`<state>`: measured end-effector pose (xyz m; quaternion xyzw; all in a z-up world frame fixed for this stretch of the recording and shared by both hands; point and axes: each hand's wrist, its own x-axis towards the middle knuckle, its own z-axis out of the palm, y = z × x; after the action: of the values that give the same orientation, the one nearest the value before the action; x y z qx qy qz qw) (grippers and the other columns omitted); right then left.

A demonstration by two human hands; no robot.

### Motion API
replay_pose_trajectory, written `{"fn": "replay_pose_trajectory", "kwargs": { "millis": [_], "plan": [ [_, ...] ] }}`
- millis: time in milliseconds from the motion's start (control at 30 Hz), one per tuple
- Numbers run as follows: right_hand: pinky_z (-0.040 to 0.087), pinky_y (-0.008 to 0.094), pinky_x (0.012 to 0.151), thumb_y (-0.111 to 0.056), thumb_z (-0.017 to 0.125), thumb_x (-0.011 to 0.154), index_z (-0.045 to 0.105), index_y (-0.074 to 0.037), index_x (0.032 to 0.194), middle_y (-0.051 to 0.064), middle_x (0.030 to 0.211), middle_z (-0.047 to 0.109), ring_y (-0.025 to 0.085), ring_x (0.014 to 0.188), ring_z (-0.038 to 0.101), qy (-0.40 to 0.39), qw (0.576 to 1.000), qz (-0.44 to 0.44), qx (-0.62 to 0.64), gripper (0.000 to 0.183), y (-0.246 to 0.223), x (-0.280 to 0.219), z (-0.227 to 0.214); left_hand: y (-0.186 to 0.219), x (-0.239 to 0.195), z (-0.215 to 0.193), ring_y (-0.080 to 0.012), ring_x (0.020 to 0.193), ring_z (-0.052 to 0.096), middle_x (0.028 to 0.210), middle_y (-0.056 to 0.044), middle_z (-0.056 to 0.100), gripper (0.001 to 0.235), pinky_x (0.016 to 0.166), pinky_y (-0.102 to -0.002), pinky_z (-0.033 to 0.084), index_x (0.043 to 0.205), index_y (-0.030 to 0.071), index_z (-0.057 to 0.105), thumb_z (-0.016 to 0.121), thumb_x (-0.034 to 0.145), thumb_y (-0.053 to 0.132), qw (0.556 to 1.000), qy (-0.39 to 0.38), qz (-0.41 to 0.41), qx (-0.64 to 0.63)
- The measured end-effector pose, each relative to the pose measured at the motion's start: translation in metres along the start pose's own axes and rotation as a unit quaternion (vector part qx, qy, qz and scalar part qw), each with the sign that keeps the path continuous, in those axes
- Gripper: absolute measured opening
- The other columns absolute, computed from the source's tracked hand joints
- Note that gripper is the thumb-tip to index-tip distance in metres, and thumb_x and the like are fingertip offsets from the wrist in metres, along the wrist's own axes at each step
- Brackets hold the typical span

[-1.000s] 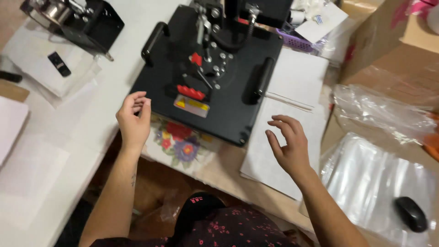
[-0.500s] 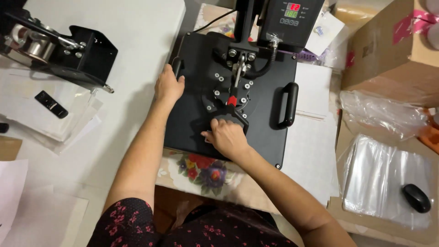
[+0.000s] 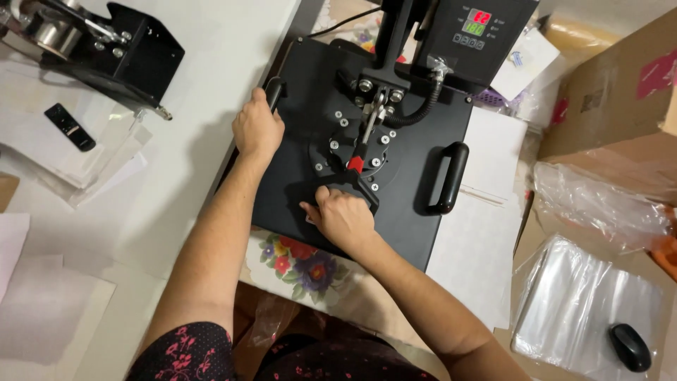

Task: Aligning a design on a substrate, applying heat with a press machine, and then packing finished items into plastic bags.

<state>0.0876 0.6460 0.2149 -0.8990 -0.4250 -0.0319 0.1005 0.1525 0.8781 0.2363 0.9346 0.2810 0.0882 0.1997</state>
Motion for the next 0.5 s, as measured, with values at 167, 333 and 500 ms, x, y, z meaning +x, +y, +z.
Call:
{"fn": "replay_pose_trajectory", "kwargs": {
  "millis": [167,333,500],
  "plan": [
    [0.055,0.035,0.048,-0.052,0.064,0.09,0.053,-0.016,0.083,0.001,0.061,0.055,0.024,0.056,0.067,0.051,0.997,-0.013,-0.048,0.038,0.001,0.002,0.006,-0.004,0.004,0.006,-0.0422,0.082,0.073,0.084,-0.022,0.07,0.016,0.073,-0.056,0.058,0.107,0.0,0.054,0.057,0.095,0.01,0.999,0.029,0.018,0.001],
    [0.055,0.034,0.047,-0.055,0.065,0.087,0.053,-0.017,0.083,-0.001,0.062,0.055,0.022,0.056,0.067,0.069,0.995,-0.014,-0.074,0.04,0.001,0.002,0.011,-0.003,0.004,0.006,-0.043,0.084,0.073,0.089,-0.022,0.072,0.018,0.076,-0.057,0.058,0.107,0.002,0.054,0.06,0.092,0.009,1.0,0.016,0.005,0.011],
    [0.055,0.033,0.048,-0.058,0.066,0.083,0.053,-0.018,0.082,-0.002,0.062,0.055,0.02,0.054,0.066,0.076,0.993,-0.006,-0.094,0.042,-0.001,0.005,0.006,-0.004,0.007,0.001,-0.0426,0.087,0.073,0.091,-0.023,0.071,0.018,0.078,-0.057,0.058,0.107,0.003,0.056,0.06,0.091,0.01,1.0,0.005,-0.003,-0.026]
  ]
}}
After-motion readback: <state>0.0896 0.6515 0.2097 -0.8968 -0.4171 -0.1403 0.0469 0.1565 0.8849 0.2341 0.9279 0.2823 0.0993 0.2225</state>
